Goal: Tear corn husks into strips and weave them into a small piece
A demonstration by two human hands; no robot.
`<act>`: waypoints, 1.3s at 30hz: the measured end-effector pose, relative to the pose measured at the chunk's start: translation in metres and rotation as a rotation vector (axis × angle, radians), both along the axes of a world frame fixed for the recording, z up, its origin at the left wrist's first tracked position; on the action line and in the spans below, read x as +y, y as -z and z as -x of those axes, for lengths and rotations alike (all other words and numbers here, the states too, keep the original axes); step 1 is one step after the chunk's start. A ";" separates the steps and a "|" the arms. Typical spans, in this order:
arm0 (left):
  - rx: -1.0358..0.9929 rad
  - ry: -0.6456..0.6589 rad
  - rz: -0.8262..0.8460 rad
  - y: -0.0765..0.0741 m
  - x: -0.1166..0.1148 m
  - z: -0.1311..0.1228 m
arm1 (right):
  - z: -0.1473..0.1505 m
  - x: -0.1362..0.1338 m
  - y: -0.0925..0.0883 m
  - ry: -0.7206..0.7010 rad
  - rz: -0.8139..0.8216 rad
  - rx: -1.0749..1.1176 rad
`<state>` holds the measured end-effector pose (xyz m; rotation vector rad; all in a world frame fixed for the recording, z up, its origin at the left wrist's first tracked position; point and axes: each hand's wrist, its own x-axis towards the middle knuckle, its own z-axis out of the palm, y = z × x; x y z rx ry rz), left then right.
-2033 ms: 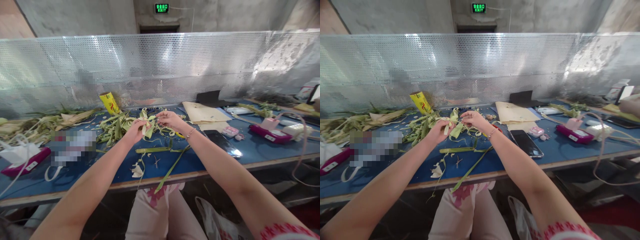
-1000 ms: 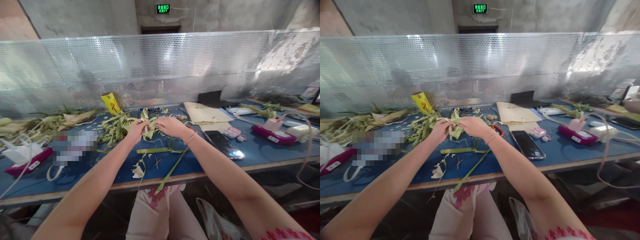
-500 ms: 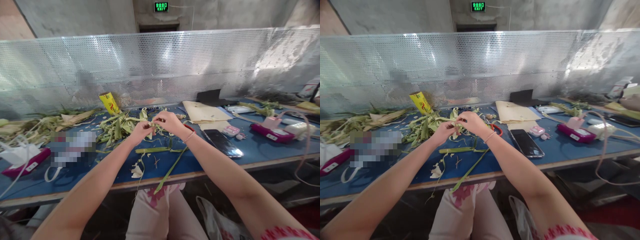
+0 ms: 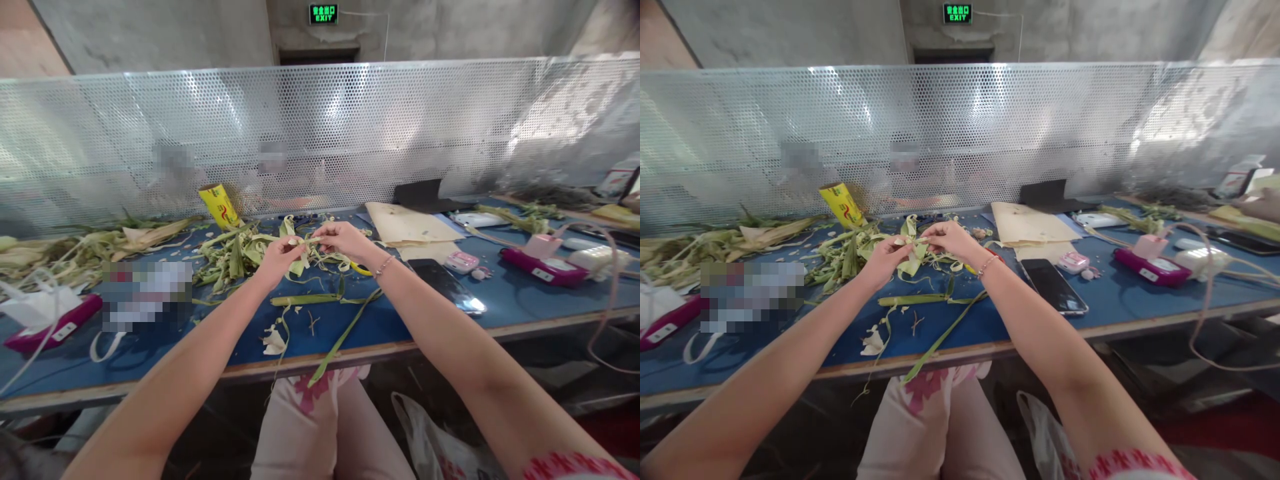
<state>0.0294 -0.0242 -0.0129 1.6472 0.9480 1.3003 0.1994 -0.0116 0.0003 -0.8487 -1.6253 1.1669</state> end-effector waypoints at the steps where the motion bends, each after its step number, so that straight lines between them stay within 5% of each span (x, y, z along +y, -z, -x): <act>1: -0.031 -0.010 0.024 0.000 0.001 0.000 | 0.000 0.001 0.001 -0.007 0.007 -0.009; 6: -0.103 -0.045 0.086 0.002 0.002 -0.002 | 0.003 0.001 0.006 0.057 -0.138 -0.171; 14: -0.057 -0.172 -0.047 0.003 0.001 -0.003 | 0.016 -0.013 0.002 0.339 -0.488 -0.402; 25: -0.042 -0.199 -0.079 0.004 0.003 -0.003 | 0.022 -0.012 0.011 0.285 -0.688 -0.435; 33: -0.059 -0.132 -0.084 0.006 0.006 0.000 | 0.023 -0.011 0.014 0.231 -0.699 -0.409; 39: -0.023 -0.222 -0.133 0.004 0.005 0.001 | 0.022 -0.015 0.006 0.274 -0.601 -0.332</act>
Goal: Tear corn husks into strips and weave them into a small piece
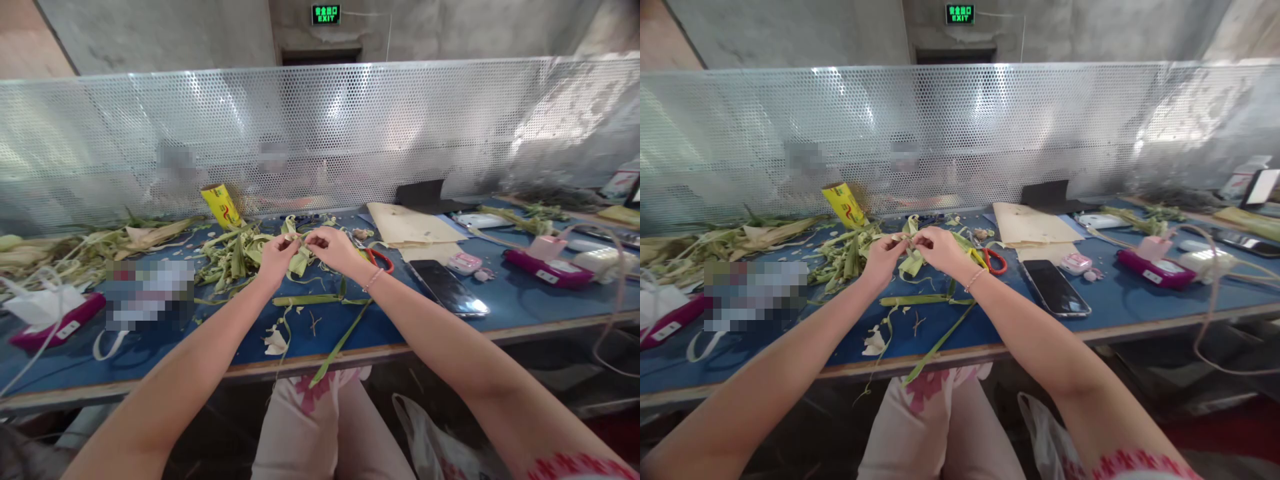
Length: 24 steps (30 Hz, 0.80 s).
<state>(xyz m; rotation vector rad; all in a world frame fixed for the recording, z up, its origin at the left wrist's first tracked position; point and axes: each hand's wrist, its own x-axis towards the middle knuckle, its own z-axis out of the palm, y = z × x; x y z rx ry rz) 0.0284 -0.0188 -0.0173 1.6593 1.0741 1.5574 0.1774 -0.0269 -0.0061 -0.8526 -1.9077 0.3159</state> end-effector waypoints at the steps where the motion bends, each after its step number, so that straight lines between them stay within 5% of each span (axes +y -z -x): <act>1: 0.018 -0.024 -0.016 -0.001 -0.001 0.000 | 0.000 -0.001 -0.002 0.011 0.009 0.027; 5: 0.107 -0.087 -0.058 -0.006 -0.006 0.000 | -0.002 -0.005 -0.007 -0.005 0.043 0.147; 13: 0.190 -0.128 -0.127 -0.009 -0.011 -0.001 | 0.000 -0.006 -0.006 -0.374 0.344 0.410; 24: 0.170 -0.092 -0.136 -0.009 -0.015 -0.006 | 0.006 -0.004 -0.002 -0.101 0.211 0.334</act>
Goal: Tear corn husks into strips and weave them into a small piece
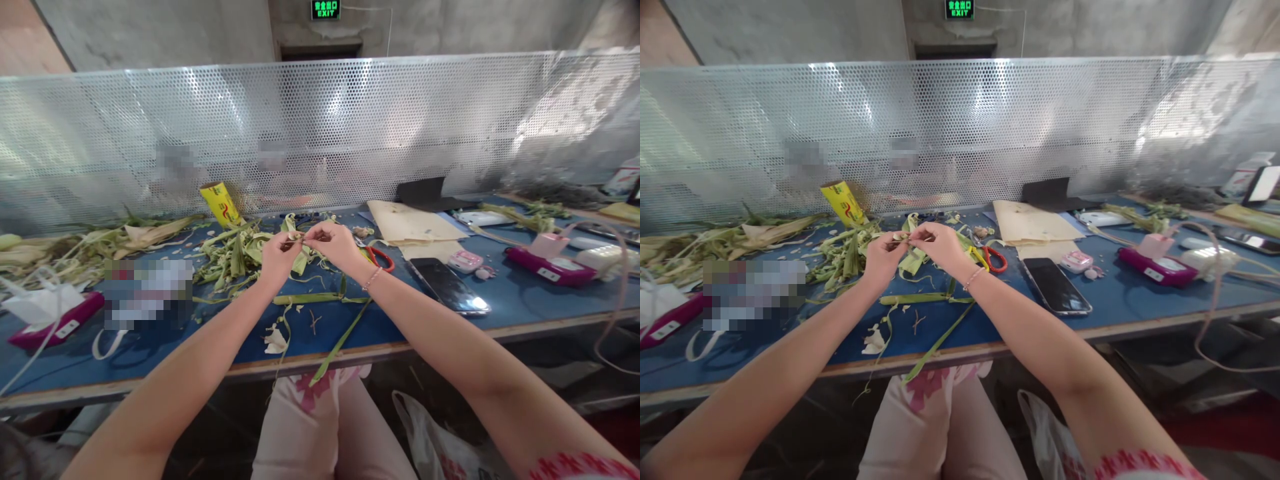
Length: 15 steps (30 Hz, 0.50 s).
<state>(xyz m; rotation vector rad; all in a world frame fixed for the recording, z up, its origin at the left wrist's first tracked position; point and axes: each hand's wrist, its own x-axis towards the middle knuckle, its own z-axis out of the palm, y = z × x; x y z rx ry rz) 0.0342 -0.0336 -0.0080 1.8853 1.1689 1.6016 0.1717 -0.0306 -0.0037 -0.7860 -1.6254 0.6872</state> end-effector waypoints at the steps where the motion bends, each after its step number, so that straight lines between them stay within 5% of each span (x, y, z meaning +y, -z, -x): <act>1: 0.000 -0.002 0.003 -0.001 -0.001 -0.001 | 0.000 0.000 0.000 0.017 -0.026 -0.016; 15: -0.045 0.070 -0.009 0.001 0.000 -0.001 | -0.003 0.002 0.000 0.064 -0.052 -0.060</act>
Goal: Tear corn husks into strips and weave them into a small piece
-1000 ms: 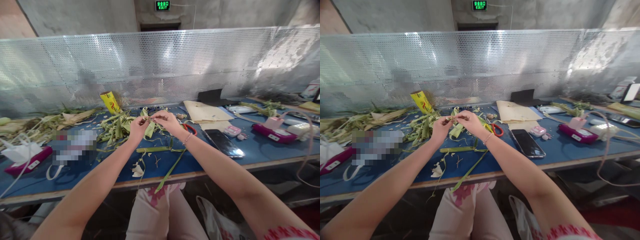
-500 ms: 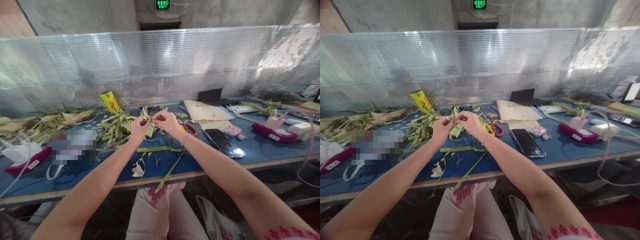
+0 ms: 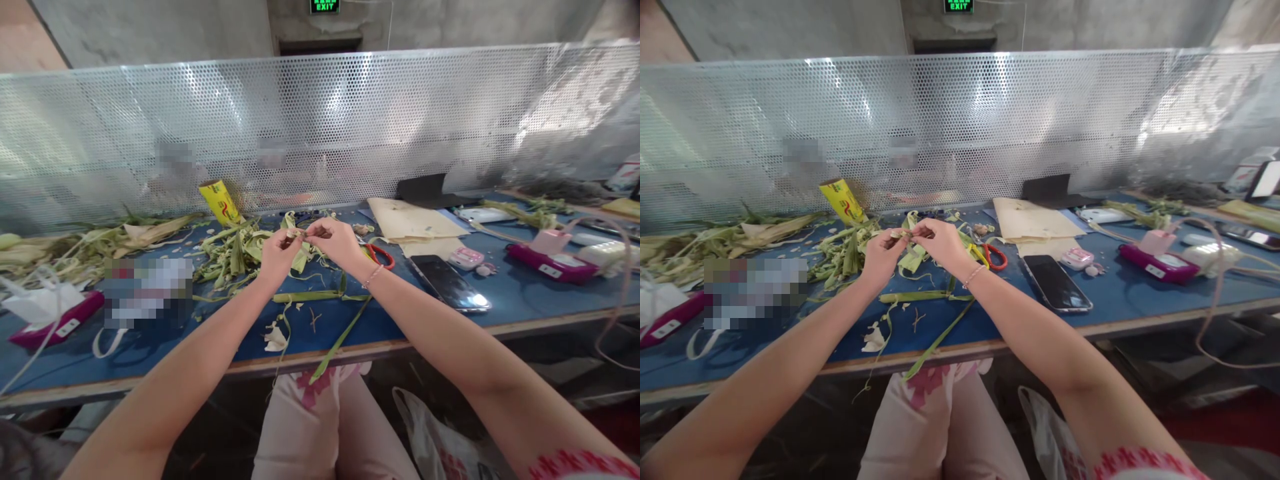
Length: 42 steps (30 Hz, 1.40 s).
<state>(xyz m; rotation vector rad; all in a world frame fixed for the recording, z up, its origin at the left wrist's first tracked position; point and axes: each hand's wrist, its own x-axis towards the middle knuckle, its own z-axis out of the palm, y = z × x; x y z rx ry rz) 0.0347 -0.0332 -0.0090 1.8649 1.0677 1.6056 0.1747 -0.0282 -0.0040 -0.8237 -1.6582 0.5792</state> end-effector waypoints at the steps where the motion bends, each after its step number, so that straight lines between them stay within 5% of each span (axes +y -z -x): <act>1: 0.002 0.009 -0.003 0.000 0.000 0.000 | 0.000 0.000 0.000 0.005 -0.010 -0.018; 13: 0.064 -0.053 -0.021 0.000 0.000 -0.001 | -0.007 -0.004 -0.008 0.125 -0.233 -0.317; 29: 0.145 -0.093 -0.063 -0.002 -0.008 -0.006 | -0.003 0.002 0.002 0.189 -0.448 -0.305; 42: 0.212 -0.217 -0.113 -0.001 -0.010 -0.008 | -0.004 -0.002 -0.002 0.197 -0.225 -0.266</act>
